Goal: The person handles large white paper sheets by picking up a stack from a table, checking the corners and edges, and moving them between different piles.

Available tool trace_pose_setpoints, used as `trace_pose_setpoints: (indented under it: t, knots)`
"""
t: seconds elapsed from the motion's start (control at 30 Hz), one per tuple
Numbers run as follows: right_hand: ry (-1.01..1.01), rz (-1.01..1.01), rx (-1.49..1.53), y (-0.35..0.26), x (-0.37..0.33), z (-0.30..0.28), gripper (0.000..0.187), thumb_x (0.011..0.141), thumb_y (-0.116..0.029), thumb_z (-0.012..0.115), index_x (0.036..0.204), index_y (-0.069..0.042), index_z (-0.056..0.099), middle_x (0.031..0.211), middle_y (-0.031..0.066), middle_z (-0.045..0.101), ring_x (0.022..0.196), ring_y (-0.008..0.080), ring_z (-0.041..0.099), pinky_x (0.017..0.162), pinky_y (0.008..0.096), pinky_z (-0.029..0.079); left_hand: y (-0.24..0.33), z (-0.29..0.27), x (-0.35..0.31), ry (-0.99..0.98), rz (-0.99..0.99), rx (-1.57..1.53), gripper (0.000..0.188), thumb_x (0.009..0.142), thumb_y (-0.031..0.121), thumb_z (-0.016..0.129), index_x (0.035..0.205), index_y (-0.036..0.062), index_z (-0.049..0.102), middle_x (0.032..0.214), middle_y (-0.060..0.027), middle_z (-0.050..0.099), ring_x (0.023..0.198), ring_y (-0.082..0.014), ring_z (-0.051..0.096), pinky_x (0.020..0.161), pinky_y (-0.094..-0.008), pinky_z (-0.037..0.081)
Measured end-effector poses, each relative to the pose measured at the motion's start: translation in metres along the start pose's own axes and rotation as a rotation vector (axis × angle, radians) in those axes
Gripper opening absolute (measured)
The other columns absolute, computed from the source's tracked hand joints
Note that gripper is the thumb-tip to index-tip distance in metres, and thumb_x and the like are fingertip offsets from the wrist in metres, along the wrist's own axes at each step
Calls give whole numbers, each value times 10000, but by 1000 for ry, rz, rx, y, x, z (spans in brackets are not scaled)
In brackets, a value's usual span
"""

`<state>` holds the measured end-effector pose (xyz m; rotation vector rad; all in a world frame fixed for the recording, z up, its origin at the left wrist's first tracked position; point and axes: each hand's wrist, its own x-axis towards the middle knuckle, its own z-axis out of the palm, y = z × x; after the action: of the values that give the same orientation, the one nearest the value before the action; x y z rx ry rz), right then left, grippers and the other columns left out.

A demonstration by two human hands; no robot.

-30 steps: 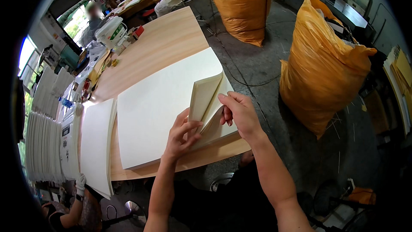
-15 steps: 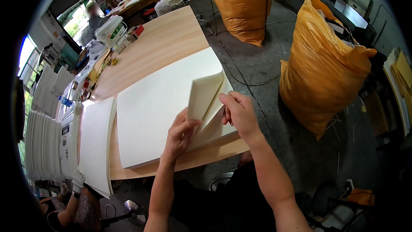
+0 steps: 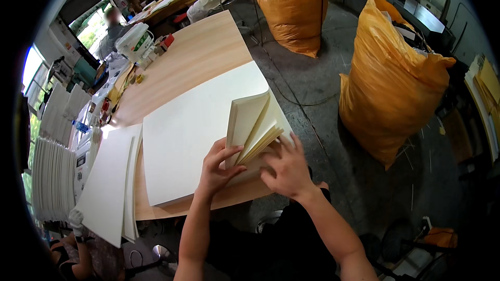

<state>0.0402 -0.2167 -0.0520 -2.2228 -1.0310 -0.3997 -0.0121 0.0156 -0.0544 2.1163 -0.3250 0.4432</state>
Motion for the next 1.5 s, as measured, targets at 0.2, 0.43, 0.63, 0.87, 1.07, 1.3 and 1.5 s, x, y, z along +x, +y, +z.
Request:
trace_pose_setpoints:
  t: [0.2, 0.43, 0.63, 0.87, 1.07, 1.3, 1.5]
  knots:
    - [-486, 295, 291, 3, -7, 10, 400, 840, -295, 640, 1165, -72, 710, 1297, 231, 603, 1350, 379, 454, 1201, 552, 209, 4, 4, -7, -114, 160, 425, 745, 742, 154, 878, 1421, 280, 599, 1580, -141, 435, 1149, -288, 661, 905, -398, 593]
    - [-112, 58, 90, -2, -3, 14, 398, 839, -235, 663, 1185, -41, 697, 1232, 208, 644, 1210, 391, 569, 1097, 470, 419, 0, 7, 10, -95, 153, 454, 632, 802, 176, 828, 1389, 126, 600, 1346, -112, 648, 1131, -344, 670, 983, -460, 559]
    - [192, 329, 235, 34, -22, -2, 144, 898, -151, 705, 902, -9, 683, 960, 130, 725, 896, 310, 691, 791, 405, 554, -2, 9, 6, -97, 83, 463, 591, 863, 233, 785, 1405, 103, 585, 1330, -117, 662, 1155, -341, 669, 993, -453, 555]
    - [-148, 590, 208, 43, 18, -45, 440, 970, -346, 698, 745, 12, 574, 713, 145, 636, 628, 281, 607, 603, 397, 482, 0, 9, 6, 3, 82, 296, 500, 940, 91, 685, 1414, 233, 613, 1516, -177, 516, 1160, -343, 685, 932, -421, 582]
    - [117, 552, 519, 21, 34, -4, 443, 984, -337, 679, 740, -6, 514, 623, 72, 556, 568, 168, 546, 540, 362, 433, 4, 10, 11, 34, 1, 130, 423, 949, -24, 618, 1263, 239, 728, 1565, -190, 455, 1153, -361, 691, 953, -420, 587]
    - [32, 644, 738, 14, 52, -20, 381, 1014, -303, 626, 713, -82, 553, 608, 7, 565, 566, 109, 566, 525, 268, 415, -7, 4, 8, 18, 14, 93, 293, 907, 84, 718, 1163, 214, 772, 1558, -179, 462, 1166, -380, 676, 959, -460, 589]
    - [-60, 786, 1261, 21, 58, -28, 362, 1026, -277, 601, 711, -103, 556, 617, 13, 583, 564, 132, 608, 527, 258, 425, 1, 1, 12, -4, 48, 115, 489, 690, 300, 930, 1148, 215, 781, 1533, -153, 488, 1171, -367, 667, 985, -461, 584]
